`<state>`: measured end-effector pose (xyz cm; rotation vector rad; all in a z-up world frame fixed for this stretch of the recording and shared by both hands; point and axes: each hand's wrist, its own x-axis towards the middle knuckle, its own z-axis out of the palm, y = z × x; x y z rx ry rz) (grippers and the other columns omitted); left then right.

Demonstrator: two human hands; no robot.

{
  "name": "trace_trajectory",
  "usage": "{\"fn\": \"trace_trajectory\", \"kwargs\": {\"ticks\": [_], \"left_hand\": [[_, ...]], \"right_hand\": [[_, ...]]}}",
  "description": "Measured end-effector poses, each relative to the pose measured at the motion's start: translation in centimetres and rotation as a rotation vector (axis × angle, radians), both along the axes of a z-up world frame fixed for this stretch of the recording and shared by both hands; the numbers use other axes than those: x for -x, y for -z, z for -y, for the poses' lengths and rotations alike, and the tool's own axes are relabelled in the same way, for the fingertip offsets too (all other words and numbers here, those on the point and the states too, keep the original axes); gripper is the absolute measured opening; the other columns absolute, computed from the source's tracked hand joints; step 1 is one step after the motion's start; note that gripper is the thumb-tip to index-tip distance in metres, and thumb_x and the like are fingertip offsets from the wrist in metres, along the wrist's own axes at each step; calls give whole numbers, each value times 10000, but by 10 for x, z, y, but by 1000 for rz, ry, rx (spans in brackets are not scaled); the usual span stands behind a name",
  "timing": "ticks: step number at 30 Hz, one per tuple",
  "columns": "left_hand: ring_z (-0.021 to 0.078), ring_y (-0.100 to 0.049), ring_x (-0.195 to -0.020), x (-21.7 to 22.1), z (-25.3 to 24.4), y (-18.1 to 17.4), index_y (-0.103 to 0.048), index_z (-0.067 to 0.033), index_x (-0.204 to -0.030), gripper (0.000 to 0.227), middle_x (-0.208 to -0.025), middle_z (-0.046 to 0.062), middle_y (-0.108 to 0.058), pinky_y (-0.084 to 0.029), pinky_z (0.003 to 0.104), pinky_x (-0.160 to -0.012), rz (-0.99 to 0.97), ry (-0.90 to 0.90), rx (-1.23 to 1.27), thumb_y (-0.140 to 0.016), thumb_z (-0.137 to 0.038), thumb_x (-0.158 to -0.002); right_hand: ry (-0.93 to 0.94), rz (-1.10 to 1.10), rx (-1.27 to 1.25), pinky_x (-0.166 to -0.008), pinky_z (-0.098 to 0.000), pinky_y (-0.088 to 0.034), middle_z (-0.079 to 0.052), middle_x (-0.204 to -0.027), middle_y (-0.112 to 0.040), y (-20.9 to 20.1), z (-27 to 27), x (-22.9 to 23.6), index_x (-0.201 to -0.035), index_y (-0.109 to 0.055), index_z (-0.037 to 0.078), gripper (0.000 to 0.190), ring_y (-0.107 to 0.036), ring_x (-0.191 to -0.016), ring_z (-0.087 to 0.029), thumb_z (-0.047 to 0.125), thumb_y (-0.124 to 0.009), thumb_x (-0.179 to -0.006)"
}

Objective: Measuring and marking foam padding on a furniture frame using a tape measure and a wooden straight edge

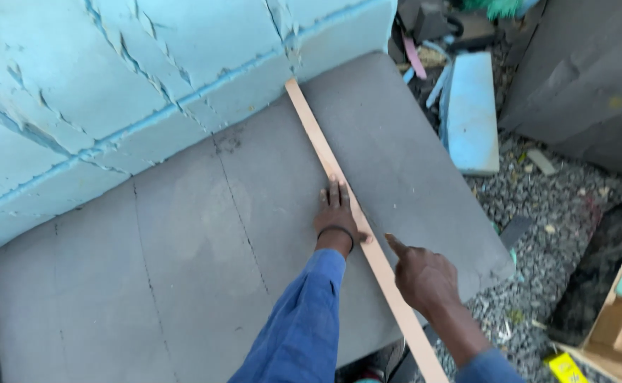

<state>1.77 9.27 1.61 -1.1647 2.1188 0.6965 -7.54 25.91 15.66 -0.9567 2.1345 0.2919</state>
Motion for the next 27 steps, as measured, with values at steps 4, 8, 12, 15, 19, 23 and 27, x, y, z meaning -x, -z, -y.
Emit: {"fn": "trace_trajectory", "kwargs": {"ticks": [4,8,12,15,19,23,27], "left_hand": [[397,51,-1818,5,3,27,224,-136,-1847,1761,-1940,47,321,-248,427,-1433,-43,-44,43,-1012,-763,-760],[393,33,-1814,5,5,35,229,-152,-1848,1788,-1945,50,304,-317,419,-1403,-21,-30,62,-1008,-805,-733],[394,70,-1820,5,6,32,250,-167,-1841,1774,-1939,41,328,-248,428,-1436,-29,-45,36,-1033,-744,-761],[410,49,-1814,3,5,35,226,-145,-1844,1777,-1949,63,288,-201,448,-1447,-29,-28,55,-1033,-764,-753],[398,30,-1817,1,4,35,206,-155,-1849,1773,-1954,38,269,-261,445,-1430,-70,-58,70,-1054,-732,-743],[375,3,-1822,0,5,28,205,-155,-1849,1792,-1957,17,261,-373,469,-1387,-83,-72,82,-1070,-722,-724],[387,4,-1818,-6,5,50,175,-159,-1855,1798,-1963,17,228,-309,467,-1417,-116,-65,104,-1077,-734,-701]], "right_hand": [[-128,-24,36,-441,-287,-473,70,-782,-724,15,-91,-8,-1818,-347,442,706,-542,-497,-105,212,-439,-1157],[-162,-71,-185,-579,-274,-667,147,-907,-801,33,-188,-19,-1820,-127,676,848,-670,-579,-51,387,-521,-1128],[-210,-21,-236,-656,-375,-367,173,-874,-640,108,-301,-18,-1842,89,697,1085,-602,-641,-83,543,-599,-1017],[-147,-30,-197,-671,-347,-403,188,-917,-687,92,-298,-26,-1843,53,694,1070,-618,-665,-67,485,-596,-1017],[-64,-97,-86,-618,-375,-572,191,-1105,-788,62,-250,-38,-1826,-96,677,994,-721,-685,-127,345,-591,-1031],[-131,-88,-114,-498,-311,-597,78,-1044,-768,40,-193,-43,-1867,-141,512,857,-673,-632,-112,273,-533,-1142],[-67,-38,-152,-599,-464,-559,82,-1089,-763,51,-229,-46,-1855,-99,620,923,-720,-675,-241,377,-563,-1096]]}}
